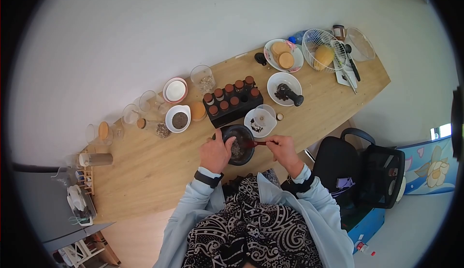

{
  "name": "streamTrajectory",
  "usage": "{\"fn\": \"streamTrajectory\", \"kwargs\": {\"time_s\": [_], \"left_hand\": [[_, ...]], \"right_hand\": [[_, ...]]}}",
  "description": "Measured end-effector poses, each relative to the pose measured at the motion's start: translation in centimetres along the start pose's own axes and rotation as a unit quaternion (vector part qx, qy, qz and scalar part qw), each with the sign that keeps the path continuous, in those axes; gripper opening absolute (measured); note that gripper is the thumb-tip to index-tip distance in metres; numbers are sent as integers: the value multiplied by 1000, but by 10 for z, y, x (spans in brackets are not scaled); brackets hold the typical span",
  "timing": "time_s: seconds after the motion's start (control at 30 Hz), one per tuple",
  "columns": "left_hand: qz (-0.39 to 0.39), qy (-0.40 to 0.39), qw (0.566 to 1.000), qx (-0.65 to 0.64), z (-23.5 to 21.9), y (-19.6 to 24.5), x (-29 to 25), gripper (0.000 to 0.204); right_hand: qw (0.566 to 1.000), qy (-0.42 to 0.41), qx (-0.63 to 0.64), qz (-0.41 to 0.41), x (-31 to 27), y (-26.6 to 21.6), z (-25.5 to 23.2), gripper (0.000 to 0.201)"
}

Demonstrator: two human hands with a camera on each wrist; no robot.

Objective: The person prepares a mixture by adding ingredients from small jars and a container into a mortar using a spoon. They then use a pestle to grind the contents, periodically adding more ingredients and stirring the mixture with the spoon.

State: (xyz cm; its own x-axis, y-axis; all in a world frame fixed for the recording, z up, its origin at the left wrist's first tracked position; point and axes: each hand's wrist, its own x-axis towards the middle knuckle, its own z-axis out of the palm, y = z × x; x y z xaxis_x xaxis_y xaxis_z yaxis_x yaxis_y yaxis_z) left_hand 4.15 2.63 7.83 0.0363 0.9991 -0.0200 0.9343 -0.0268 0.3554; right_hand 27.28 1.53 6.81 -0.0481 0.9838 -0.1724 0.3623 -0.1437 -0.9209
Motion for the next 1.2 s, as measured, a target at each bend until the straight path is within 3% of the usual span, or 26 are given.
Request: {"fn": "streamTrajectory", "kwargs": {"time_s": [0.03,0.13,0.37,0.43,0.63,0.87,1.2], "left_hand": [[1,-6,1000,5,0,1,0,53],[7,-11,1000,8,1,5,-1,55],[15,-15,1000,9,3,6,-1,57],[36,11,999,29,7,4,-2,61],[5,-20,1000,9,0,8,-2,56],[14,-2,1000,2,1,3,-1,54],[-16,-1,1000,-2,2,-9,0,50]], "right_hand": [[993,-15,60,102,1,-1,-2,15],[969,-34,175,169,10,21,-2,15],[922,-50,333,191,4,64,21,13],[876,-69,428,212,2,68,27,14],[863,-68,455,210,0,75,33,18],[865,-67,455,200,-2,73,31,17],[866,-24,465,180,-17,53,0,17]]}}
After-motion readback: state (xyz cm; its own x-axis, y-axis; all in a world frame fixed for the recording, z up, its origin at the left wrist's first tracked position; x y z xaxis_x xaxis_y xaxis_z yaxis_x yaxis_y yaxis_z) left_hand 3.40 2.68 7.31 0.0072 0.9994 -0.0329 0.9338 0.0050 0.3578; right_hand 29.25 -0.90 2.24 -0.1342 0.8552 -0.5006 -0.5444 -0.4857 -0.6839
